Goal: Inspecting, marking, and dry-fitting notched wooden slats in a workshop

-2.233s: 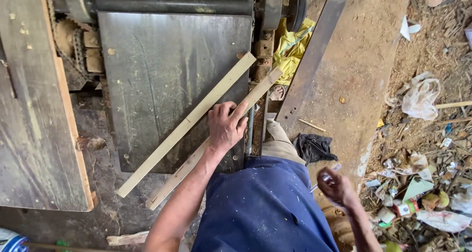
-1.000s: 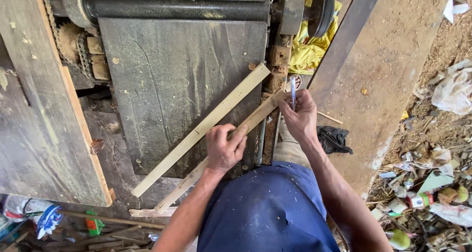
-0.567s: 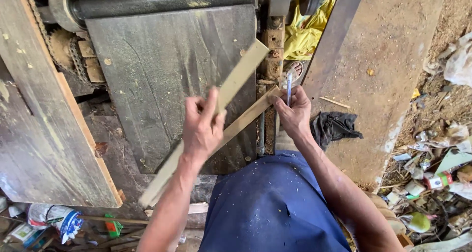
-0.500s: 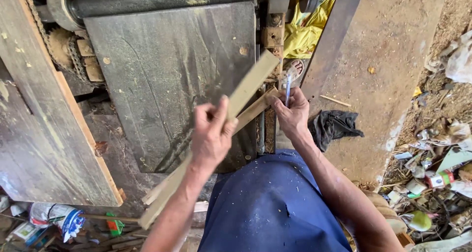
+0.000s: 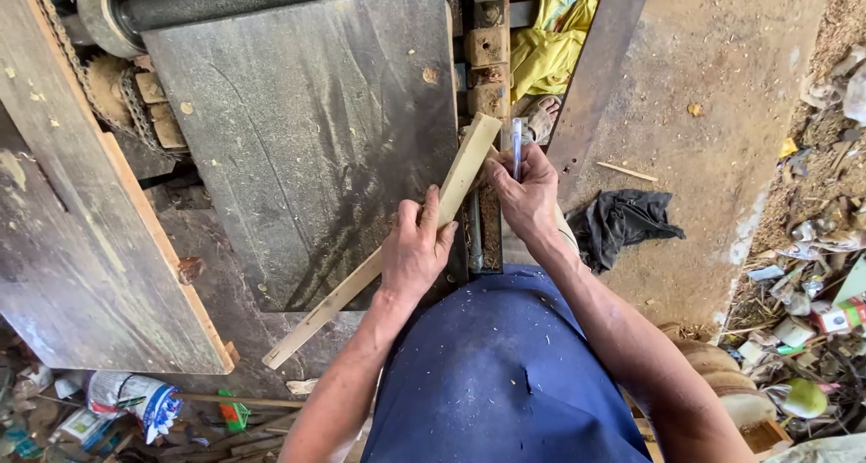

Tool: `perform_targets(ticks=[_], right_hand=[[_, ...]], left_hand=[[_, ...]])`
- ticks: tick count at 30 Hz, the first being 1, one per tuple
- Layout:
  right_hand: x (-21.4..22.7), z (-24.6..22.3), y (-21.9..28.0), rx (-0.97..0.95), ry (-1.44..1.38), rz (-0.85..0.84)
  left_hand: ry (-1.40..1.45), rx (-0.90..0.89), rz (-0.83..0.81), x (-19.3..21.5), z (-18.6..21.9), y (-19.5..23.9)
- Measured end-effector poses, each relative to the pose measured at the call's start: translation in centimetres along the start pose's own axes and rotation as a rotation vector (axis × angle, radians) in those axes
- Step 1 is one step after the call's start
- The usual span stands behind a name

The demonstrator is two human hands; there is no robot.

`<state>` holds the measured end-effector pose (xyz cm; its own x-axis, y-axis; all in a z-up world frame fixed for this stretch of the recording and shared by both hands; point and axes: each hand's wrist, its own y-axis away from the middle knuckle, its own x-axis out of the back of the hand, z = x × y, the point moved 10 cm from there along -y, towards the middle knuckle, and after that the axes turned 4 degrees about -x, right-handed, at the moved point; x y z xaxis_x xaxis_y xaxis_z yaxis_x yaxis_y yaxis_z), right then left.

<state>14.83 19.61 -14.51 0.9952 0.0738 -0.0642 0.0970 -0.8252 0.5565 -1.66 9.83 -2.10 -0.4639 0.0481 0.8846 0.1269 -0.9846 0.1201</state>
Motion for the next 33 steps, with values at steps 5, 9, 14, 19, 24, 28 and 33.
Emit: perform_targets(ticks=[5, 9, 14, 19, 24, 28, 33], right_hand=[[0.5, 1.7, -0.5, 0.005, -0.003, 0.017], [0.4, 1.5, -0.4, 0.024, -0.028, 0.027], [0.7, 2.2, -0.6, 0.02, -0.05, 0.033], [0.6, 1.5, -0.2, 0.012, -0.031, 0.038], [1.0, 1.6, 0.0, 0.017, -0.05, 0.072], [1.1, 0.7, 0.1, 0.014, -0.038, 0.065], [2.9, -5.4, 1.5, -0.045, -0.015, 0.194]], left_hand=[[-0.076, -0.015, -0.153, 0.0, 0.9, -1.3], [-0.166, 0.017, -0.246, -0.3, 1.0, -1.5], [-0.184, 0.022, -0.314, -1.2, 1.1, -1.3], [-0.236, -0.01, -0.308, -1.3, 1.1, -1.1], [-0.213, 0.017, -0.367, -1.7, 0.6, -0.8], [-0.19, 0.045, -0.39, -0.6, 0.9, -1.6], [-0.222, 0.072, -0.402, -0.6, 0.7, -1.4]])
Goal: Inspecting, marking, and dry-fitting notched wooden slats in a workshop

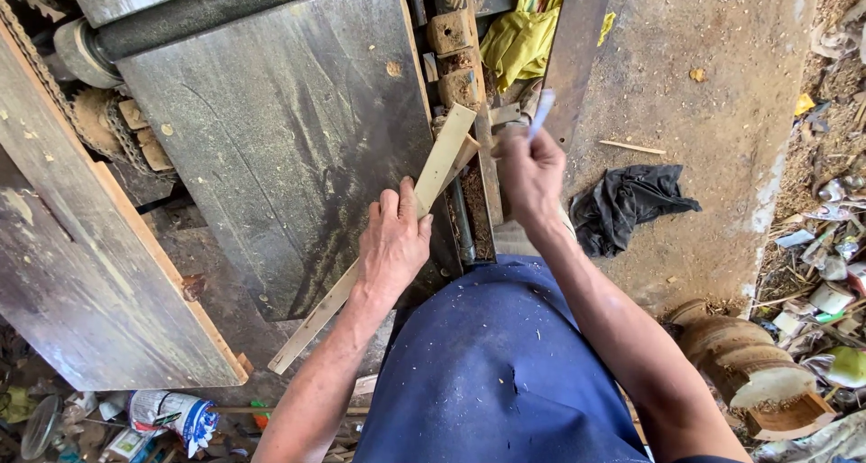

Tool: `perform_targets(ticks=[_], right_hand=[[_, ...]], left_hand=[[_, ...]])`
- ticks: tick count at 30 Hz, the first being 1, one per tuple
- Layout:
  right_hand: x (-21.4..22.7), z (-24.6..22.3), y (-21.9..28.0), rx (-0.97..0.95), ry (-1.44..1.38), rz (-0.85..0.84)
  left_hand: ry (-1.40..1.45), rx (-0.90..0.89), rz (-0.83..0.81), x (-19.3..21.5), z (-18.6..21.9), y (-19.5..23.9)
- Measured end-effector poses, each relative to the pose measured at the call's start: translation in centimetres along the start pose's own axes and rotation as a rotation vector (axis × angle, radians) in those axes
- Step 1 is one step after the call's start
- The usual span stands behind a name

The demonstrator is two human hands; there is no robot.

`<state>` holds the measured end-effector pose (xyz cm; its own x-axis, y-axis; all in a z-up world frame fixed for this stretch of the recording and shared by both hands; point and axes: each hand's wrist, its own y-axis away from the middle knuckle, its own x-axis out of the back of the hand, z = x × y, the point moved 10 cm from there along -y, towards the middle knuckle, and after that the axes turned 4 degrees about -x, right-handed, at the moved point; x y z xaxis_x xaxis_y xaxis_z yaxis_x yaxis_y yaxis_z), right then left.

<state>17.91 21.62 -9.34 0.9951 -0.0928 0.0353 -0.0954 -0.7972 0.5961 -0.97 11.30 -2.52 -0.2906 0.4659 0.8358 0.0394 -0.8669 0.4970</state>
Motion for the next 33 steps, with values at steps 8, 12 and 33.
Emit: perform_targets(ticks=[8, 12, 33], right_hand=[[1.7, -5.1, 0.8, 0.197, 0.045, -0.188], [-0.7, -7.4, 2.5, 0.335, 0.2, -0.326], [-3.8, -8.0, 2.7, 0.498, 0.407, -0.397]], left_hand=[[0.011, 0.02, -0.022, 0.0, 0.0, -0.4], [-0.015, 0.007, 0.026, 0.4, 0.1, -0.3], [0.035, -0.017, 0.062, 0.7, 0.1, -0.1]])
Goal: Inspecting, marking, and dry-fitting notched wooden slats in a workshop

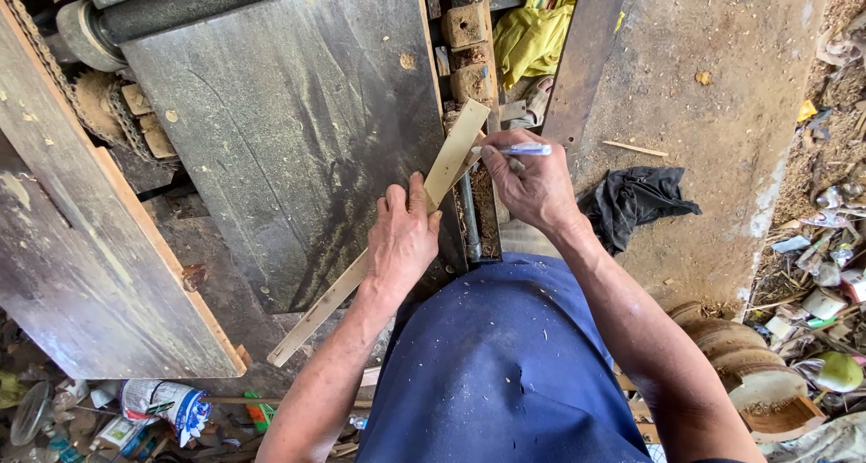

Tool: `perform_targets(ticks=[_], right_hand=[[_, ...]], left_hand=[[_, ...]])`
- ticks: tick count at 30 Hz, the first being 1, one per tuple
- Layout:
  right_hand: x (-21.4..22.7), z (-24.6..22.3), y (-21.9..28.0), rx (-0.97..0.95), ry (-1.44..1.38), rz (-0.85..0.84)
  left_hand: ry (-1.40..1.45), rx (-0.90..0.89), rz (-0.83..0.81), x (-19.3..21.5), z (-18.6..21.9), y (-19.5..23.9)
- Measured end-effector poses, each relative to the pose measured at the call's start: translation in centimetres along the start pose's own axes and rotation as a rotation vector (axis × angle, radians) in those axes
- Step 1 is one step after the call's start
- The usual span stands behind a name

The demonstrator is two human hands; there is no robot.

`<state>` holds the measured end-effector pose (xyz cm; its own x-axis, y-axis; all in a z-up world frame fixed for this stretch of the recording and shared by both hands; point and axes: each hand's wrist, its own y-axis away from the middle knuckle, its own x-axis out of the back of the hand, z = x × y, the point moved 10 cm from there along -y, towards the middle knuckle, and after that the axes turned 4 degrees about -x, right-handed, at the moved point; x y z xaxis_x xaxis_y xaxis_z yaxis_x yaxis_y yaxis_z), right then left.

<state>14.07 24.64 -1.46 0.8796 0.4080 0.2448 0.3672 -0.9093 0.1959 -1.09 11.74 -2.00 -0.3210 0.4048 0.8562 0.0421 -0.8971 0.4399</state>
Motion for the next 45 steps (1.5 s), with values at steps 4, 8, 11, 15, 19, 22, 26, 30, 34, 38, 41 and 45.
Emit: perform_targets(ticks=[4, 8, 11, 15, 19, 22, 26, 30, 34, 38, 41, 45], right_hand=[[-0.2, -1.7, -0.2, 0.051, 0.02, -0.025], [-0.5, -2.3, -0.1, 0.141, 0.093, -0.022], [-0.7, -2.4, -0.1, 0.167, 0.137, -0.035], [-0.6, -2.9, -0.2, 0.173, 0.145, -0.035], [-0.1, -1.9, -0.3, 0.083, 0.071, -0.025], [-0.1, -1.5, -0.1, 0.091, 0.066, -0.029], [-0.1, -1.5, -0.1, 0.105, 0.083, -0.027], [-0.1, -1.9, -0.3, 0.113, 0.081, -0.023], [-0.3, -2.3, -0.4, 0.122, 0.107, -0.028], [-0.3, -2.3, -0.3, 0.123, 0.093, -0.011], [0.1, -2.4, -0.4, 0.1, 0.022, 0.018], [0.0, -3.1, -0.3, 0.111, 0.053, 0.003]], left_hand=[[0.007, 0.008, -0.008, 0.0, 0.0, 0.0], [0.003, 0.008, -0.004, 0.4, 0.1, 0.0], [-0.001, 0.009, -0.005, 0.4, 0.1, -0.2], [0.009, 0.016, -0.028, 0.4, 0.2, -0.1], [0.051, 0.034, -0.049, 0.9, -0.1, -0.3], [0.053, 0.026, -0.056, 0.9, 0.0, -0.3], [0.074, 0.041, -0.074, 1.1, 0.0, -0.4], [0.066, 0.04, -0.078, 1.0, 0.0, -0.4], [0.072, 0.044, -0.079, 1.1, -0.1, -0.5], [0.061, 0.039, -0.077, 1.3, 0.0, -0.5], [0.074, 0.046, -0.091, 1.2, 0.0, -0.5], [0.098, 0.051, -0.111, 1.1, 0.0, -0.3]])
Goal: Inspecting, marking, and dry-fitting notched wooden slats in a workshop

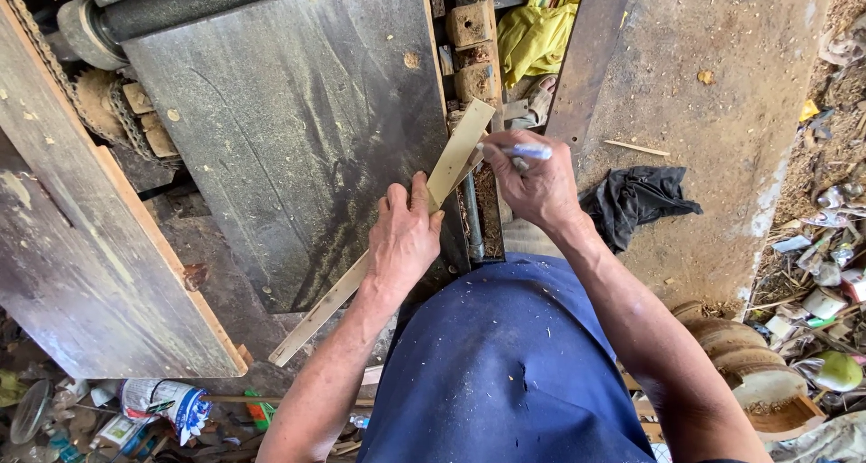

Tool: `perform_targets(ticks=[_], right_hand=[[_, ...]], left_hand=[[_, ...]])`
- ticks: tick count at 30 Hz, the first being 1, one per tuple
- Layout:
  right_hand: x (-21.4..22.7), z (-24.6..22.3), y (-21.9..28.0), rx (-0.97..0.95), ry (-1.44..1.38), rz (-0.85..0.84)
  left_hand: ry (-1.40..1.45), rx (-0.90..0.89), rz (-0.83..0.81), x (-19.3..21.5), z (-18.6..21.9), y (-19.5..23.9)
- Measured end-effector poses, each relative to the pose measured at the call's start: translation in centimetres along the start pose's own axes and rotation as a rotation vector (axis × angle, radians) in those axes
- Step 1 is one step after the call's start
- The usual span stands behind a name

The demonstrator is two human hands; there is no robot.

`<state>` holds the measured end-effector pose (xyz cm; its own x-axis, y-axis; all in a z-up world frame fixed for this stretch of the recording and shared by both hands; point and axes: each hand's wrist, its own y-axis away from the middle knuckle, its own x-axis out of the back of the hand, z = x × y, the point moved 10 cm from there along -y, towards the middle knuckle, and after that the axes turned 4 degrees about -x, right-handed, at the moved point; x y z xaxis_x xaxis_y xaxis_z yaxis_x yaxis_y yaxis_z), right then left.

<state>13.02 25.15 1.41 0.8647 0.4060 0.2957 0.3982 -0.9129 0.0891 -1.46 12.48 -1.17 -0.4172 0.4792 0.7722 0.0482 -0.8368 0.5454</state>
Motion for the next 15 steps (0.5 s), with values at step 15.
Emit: perform_targets(ticks=[15], right_hand=[[-0.8, 7.5, 2.5, -0.145, -0.103, 0.141]], left_hand=[[0.083, 0.08, 0.07, 2.1, -3.5, 0.4]])
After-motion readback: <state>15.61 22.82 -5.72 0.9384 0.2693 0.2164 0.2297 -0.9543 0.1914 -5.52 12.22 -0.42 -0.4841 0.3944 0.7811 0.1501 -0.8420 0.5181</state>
